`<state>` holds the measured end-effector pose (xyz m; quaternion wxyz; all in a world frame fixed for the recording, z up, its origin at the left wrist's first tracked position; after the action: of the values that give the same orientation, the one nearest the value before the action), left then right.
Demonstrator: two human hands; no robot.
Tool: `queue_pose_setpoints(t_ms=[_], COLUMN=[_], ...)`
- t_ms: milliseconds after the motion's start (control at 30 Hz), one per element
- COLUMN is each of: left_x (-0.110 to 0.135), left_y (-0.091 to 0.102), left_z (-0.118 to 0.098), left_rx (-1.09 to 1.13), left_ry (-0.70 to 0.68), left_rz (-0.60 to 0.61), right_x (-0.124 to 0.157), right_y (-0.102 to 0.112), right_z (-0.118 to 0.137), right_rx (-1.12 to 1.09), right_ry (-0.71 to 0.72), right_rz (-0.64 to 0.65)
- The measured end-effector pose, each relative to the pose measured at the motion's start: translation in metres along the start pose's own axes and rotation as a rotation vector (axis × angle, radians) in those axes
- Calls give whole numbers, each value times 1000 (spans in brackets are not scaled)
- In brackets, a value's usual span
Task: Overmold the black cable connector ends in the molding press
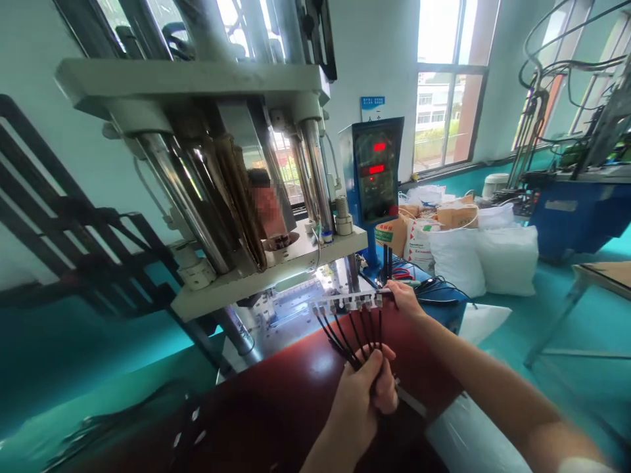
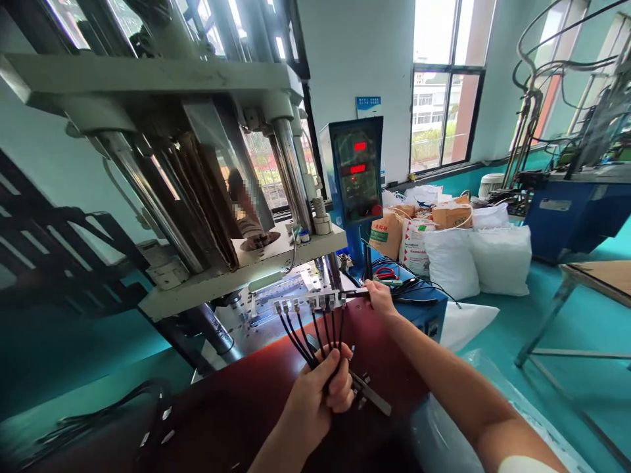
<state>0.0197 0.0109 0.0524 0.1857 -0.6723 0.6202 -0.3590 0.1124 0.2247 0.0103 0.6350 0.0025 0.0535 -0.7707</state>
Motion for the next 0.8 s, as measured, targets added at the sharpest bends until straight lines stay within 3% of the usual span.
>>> queue_pose_setpoints(t_ms=[100,200,300,400,500,633,733,800], left_x=[3,2,0,-1,-1,-2,0,4], left_y=[-4,-7,-9,-10,-12,-16,-25,-32], left_z=[-1,-2,-3,-2,-1,3,5,2], left_rx=[-88,-124,-164,-206,-232,-283,-365,-403], left_ry=[-37,-49,-44,-44,-51,-38,-43,-38], left_rz=[53,49,37,37,46,5,44,99], right_x=[10,20,27,32,45,80,108,116], right_y=[38,66,83,88,79,52,35,33], right_z=[-8,-13,-15,-7,28,116,172,188], right_rx=[111,245,388,642,887,459,449,488], right_ry=[31,63,134,345,620,725,980,1077], right_rz=[18,130,289,380,373,495,506,500])
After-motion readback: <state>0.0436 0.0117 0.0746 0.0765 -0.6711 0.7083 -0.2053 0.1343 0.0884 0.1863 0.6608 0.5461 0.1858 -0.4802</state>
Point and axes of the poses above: each hand's wrist, its own x-axis away from the middle knuckle, its own y-axis out of the back of the hand, z = x × y, the point moved 6 cm from there along -x, towards the middle knuckle, and after that the axes turned 13 degrees about -z, right-handed, at the moved point
